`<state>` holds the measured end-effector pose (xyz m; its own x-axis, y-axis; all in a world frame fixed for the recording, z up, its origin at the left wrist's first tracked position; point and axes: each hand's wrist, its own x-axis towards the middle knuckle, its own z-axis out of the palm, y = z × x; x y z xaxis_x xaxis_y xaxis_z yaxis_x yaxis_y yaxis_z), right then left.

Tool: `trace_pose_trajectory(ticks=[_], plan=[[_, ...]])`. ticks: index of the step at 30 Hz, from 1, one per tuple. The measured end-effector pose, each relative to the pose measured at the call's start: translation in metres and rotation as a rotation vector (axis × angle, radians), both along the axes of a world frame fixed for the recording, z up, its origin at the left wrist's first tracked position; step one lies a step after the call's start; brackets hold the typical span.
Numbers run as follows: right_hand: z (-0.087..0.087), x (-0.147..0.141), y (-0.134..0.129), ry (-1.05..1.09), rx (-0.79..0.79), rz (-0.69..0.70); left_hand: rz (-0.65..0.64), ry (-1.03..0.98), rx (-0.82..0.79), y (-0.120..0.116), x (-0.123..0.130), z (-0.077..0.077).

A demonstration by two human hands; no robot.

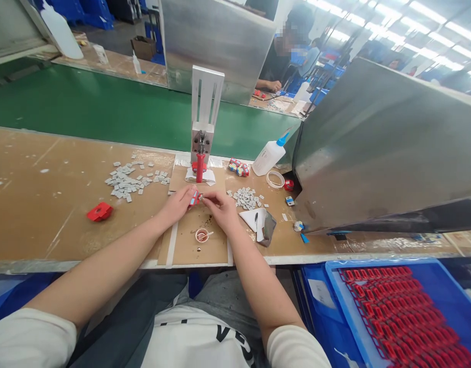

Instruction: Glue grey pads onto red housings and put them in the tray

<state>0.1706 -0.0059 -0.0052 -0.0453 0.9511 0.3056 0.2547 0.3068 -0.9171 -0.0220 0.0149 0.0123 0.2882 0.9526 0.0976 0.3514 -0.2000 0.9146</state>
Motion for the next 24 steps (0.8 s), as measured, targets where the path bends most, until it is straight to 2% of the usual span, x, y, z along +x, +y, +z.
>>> trace_pose_trajectory(ticks=[7, 13, 24], plan=[[0.009, -0.005, -0.002, -0.077, 0.091, 0.005, 0.012, 0.076, 0.011, 0.0, 0.001, 0.0], [0.006, -0.012, -0.003, 0.084, -0.056, -0.064, 0.044, 0.1, 0.016, -0.001, 0.003, -0.003], [0.003, -0.017, -0.001, 0.196, -0.158, -0.08, 0.053, 0.087, 0.025, -0.003, 0.006, 0.0]])
